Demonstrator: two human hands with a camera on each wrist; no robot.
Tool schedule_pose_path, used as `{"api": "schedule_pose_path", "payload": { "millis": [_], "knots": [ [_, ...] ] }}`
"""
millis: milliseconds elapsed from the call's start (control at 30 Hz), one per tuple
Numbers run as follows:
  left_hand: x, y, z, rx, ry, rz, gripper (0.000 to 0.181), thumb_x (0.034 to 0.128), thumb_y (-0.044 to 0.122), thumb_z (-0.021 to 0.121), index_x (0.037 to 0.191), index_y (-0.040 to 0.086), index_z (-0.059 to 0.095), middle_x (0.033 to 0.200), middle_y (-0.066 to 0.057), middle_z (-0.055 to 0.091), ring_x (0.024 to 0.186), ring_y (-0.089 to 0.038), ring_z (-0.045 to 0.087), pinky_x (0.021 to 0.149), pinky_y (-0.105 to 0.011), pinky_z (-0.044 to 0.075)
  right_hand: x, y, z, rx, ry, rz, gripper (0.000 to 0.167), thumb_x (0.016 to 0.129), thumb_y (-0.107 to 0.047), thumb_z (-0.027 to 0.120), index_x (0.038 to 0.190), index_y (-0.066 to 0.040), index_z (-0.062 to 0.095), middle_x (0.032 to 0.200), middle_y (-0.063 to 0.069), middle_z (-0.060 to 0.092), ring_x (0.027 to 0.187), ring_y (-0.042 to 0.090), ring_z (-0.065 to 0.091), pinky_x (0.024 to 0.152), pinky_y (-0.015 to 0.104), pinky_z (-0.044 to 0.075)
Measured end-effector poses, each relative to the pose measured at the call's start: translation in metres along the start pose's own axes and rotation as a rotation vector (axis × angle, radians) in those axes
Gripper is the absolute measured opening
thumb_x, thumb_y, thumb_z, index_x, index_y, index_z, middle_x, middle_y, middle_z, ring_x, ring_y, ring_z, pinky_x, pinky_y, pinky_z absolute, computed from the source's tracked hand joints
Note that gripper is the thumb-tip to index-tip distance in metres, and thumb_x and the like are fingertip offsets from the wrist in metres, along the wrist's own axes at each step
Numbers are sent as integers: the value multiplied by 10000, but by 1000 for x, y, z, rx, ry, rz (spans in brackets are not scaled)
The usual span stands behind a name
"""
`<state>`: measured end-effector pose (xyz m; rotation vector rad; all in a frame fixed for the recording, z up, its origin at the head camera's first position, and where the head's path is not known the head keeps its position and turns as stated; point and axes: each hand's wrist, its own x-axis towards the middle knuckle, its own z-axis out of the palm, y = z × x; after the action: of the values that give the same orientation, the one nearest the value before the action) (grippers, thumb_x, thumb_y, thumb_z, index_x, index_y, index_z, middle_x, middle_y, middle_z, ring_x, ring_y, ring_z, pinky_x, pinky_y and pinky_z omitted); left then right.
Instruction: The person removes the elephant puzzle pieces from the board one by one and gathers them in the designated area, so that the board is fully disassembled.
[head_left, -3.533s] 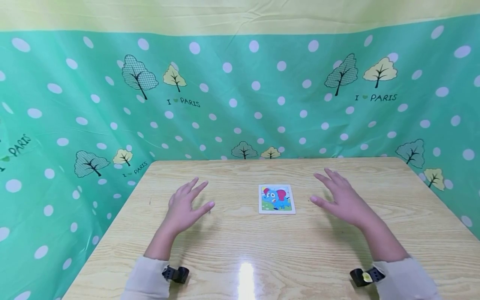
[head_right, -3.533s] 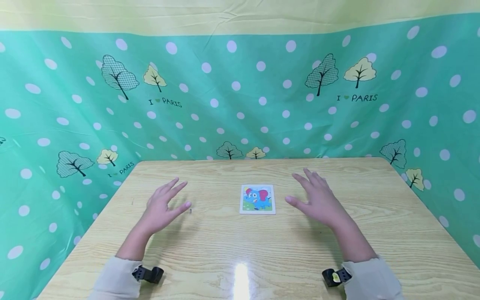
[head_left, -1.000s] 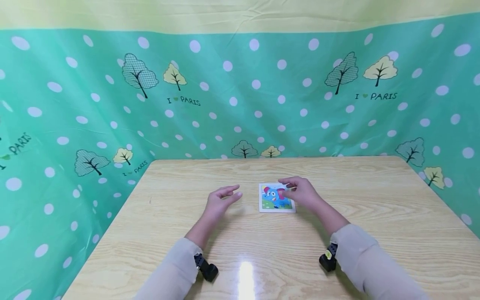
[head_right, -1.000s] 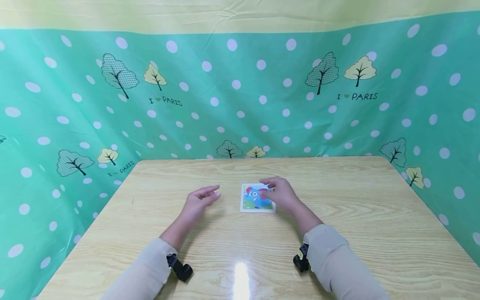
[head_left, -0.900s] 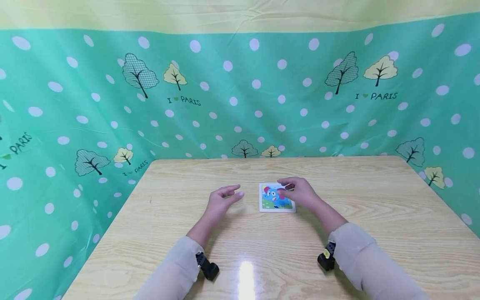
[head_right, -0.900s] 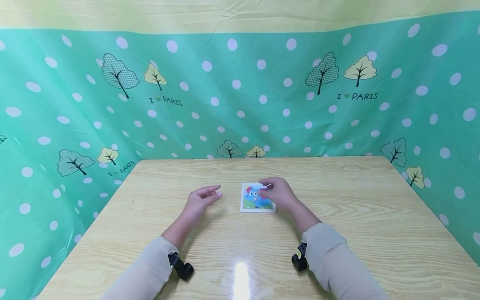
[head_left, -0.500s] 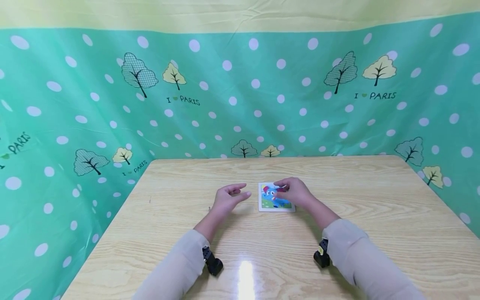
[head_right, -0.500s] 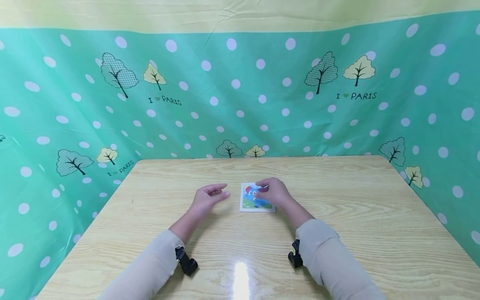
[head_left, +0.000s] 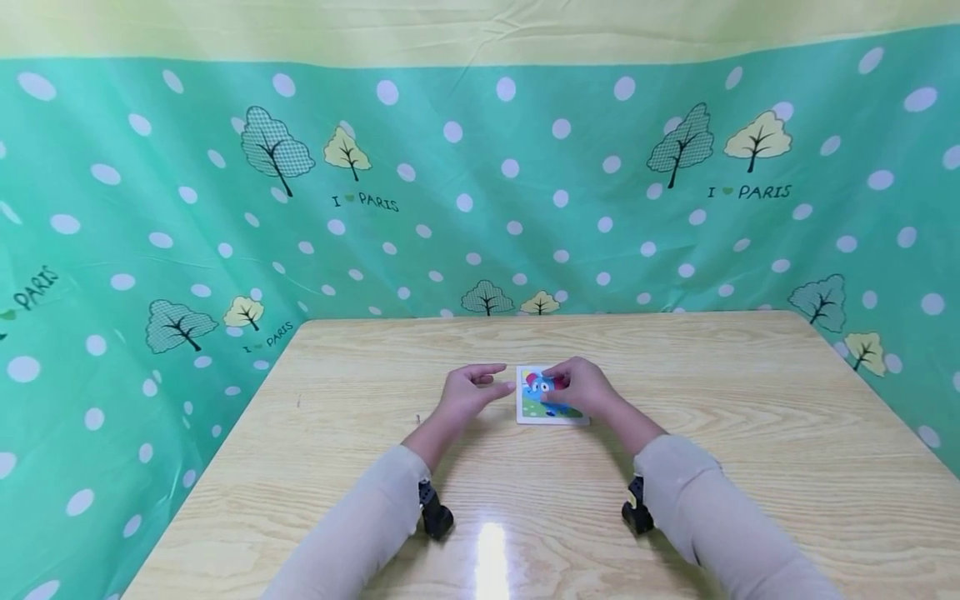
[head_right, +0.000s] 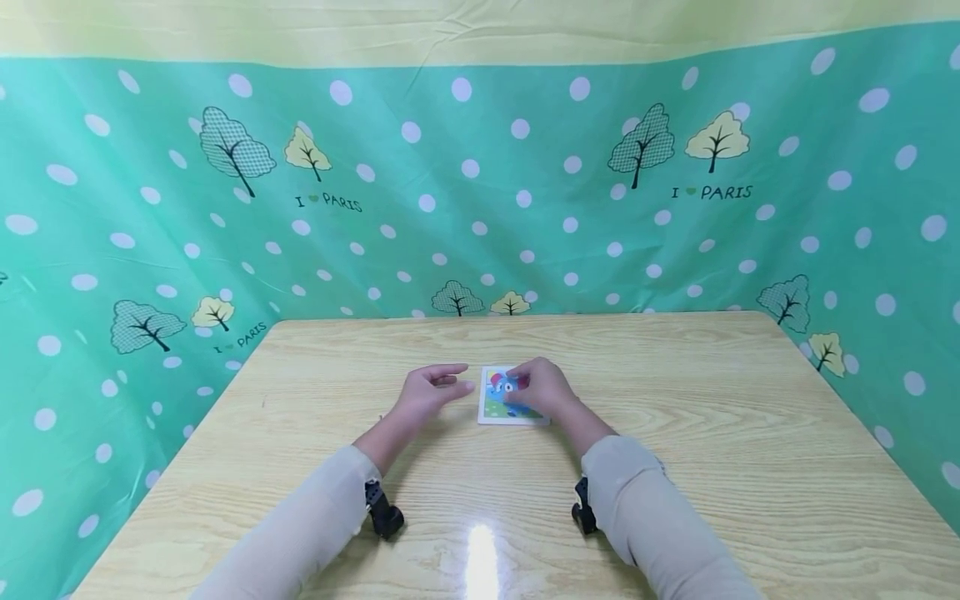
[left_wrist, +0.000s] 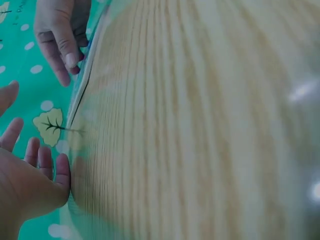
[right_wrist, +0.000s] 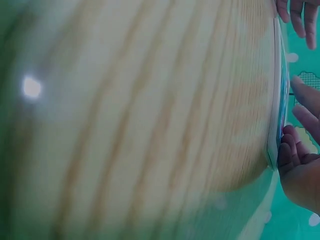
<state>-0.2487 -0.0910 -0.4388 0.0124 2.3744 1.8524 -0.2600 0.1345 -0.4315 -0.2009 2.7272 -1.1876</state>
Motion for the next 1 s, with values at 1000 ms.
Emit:
{"api": "schedule_pose_path", "payload": {
  "millis": [1000],
  "knots": [
    [42,23,7,417,-220,22,431,848,137,873,1262,153,752,1233,-66,696,1149,-244,624,1000,-392,525,10,7,5,-36,-4,-38,393,866,-141,863,1216,-2,748,1126,129,584,1025,275,560,952,417,503]
  ]
}}
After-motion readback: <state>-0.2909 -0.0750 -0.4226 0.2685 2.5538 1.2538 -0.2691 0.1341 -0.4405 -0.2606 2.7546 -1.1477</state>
